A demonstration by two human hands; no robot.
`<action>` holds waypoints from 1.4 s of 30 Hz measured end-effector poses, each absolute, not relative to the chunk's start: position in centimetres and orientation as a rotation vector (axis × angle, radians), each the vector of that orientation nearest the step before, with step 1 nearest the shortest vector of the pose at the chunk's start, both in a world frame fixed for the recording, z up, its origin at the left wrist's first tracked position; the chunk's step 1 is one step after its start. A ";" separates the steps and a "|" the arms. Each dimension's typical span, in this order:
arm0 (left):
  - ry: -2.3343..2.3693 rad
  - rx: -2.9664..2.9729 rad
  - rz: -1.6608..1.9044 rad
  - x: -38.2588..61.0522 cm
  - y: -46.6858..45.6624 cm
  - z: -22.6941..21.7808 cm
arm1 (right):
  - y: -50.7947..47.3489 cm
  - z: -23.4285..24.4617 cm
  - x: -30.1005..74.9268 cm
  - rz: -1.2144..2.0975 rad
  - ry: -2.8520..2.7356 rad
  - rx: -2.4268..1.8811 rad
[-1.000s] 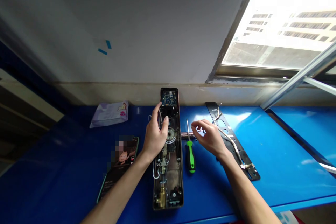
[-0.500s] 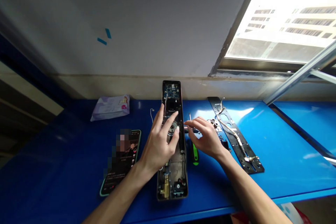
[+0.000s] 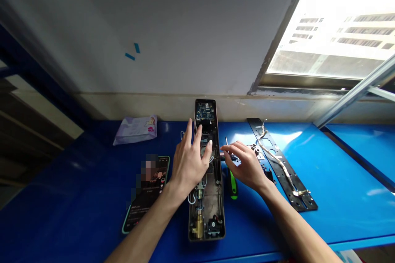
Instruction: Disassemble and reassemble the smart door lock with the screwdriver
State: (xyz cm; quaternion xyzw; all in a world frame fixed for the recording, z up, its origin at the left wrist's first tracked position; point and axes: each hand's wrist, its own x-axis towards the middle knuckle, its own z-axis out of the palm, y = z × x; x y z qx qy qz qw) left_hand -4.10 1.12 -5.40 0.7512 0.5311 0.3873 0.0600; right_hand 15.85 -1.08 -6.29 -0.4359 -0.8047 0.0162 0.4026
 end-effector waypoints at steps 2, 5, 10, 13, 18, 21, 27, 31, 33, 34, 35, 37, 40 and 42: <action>1.652 2.307 1.145 -4.2 1.1 -5.3 | -1.1 -6.4 15.8 0.044 -2.037 -1.103; 1.684 2.317 1.152 -4.3 0.9 -5.3 | -1.1 -6.5 15.8 0.054 -2.036 -1.107; 1.712 2.291 1.189 -4.4 0.4 -5.3 | -1.1 -6.7 15.7 0.073 -2.035 -1.101; 1.750 2.280 1.155 -4.6 0.4 -5.1 | -1.1 -6.8 15.7 0.073 -2.044 -1.094; 1.670 2.324 1.208 -4.7 0.6 -4.7 | -1.1 -6.9 15.7 0.080 -2.054 -1.097; 1.671 2.338 1.204 -4.6 1.0 -4.6 | -1.0 -6.9 15.7 0.085 -2.057 -1.104; 1.709 2.316 1.214 -4.6 0.7 -5.2 | -1.1 -6.8 15.6 0.077 -2.052 -1.102; 1.786 2.266 1.172 -4.5 0.0 -5.5 | -1.1 -6.6 15.7 0.071 -2.044 -1.103; 1.816 2.218 1.158 -4.5 0.0 -5.7 | -1.1 -6.5 15.6 0.074 -2.041 -1.105; 1.808 2.189 1.165 -4.5 0.1 -5.9 | -1.1 -6.5 15.6 0.075 -2.040 -1.104; 1.785 2.162 1.175 -4.4 0.1 -6.1 | -1.2 -6.4 15.6 0.076 -2.039 -1.102; 1.706 2.127 1.192 -4.4 0.2 -6.4 | -1.3 -6.2 15.5 0.073 -2.032 -1.094; 1.608 2.161 1.225 -4.4 0.0 -6.3 | -1.6 -5.9 15.4 0.059 -2.010 -1.080; 1.549 2.251 1.241 -4.4 -0.3 -5.9 | -1.7 -5.7 15.5 0.051 -1.992 -1.072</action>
